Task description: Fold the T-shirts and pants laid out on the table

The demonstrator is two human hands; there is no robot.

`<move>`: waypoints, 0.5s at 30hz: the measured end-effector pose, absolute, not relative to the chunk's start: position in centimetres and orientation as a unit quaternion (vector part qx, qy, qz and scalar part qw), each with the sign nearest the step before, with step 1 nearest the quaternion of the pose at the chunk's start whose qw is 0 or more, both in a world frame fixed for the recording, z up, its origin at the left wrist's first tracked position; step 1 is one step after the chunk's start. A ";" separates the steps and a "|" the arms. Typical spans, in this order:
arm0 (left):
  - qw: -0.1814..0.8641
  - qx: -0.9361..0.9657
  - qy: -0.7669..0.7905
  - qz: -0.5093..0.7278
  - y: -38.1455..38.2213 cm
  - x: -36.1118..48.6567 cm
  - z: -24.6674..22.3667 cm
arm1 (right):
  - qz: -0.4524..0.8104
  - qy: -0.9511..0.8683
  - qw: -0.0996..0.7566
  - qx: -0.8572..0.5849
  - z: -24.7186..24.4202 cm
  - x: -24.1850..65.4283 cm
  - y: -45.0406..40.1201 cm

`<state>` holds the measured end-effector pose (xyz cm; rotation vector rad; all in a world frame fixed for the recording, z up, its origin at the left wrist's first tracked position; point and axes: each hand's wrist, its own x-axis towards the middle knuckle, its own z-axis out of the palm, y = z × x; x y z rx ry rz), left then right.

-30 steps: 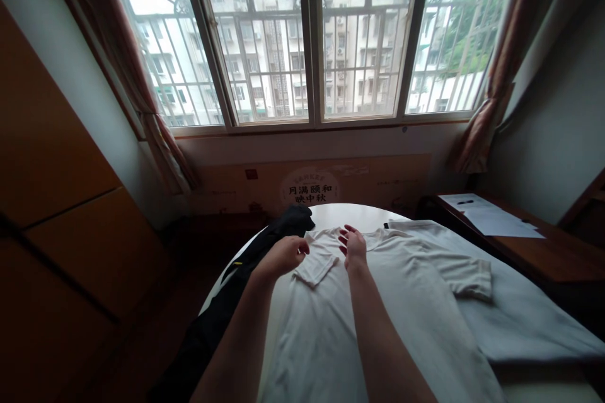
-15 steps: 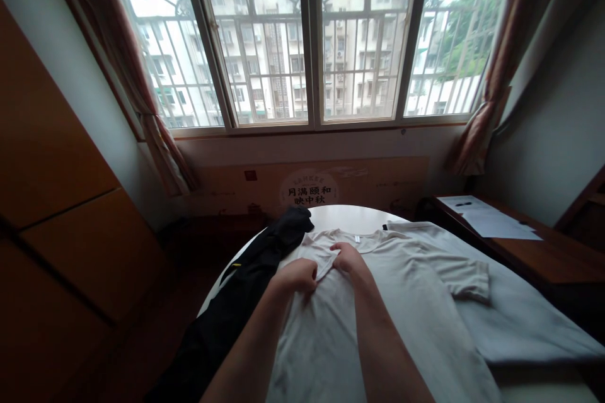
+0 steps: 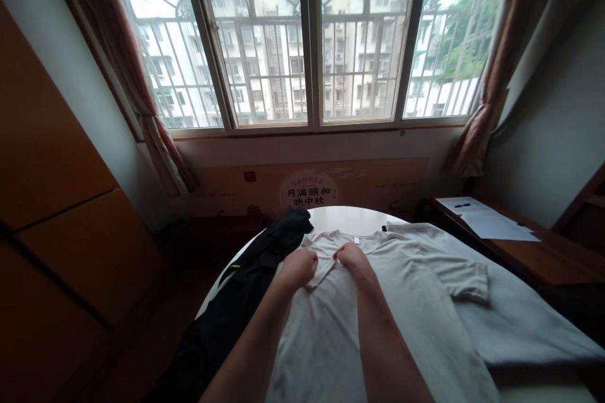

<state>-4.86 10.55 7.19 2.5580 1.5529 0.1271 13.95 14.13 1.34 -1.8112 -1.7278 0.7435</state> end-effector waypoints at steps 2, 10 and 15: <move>0.053 0.855 0.509 0.087 10.6 -4.2 6.3 | 0.270 -0.608 0.280 -0.692 2.2 14.1 13.8; 0.075 0.900 0.427 0.052 11.1 -3.6 0.9 | 0.229 -0.562 0.388 -0.694 6.9 13.6 12.2; 0.061 0.898 0.435 0.018 11.4 -3.7 1.2 | 0.175 -0.581 0.515 -0.605 12.5 11.5 9.5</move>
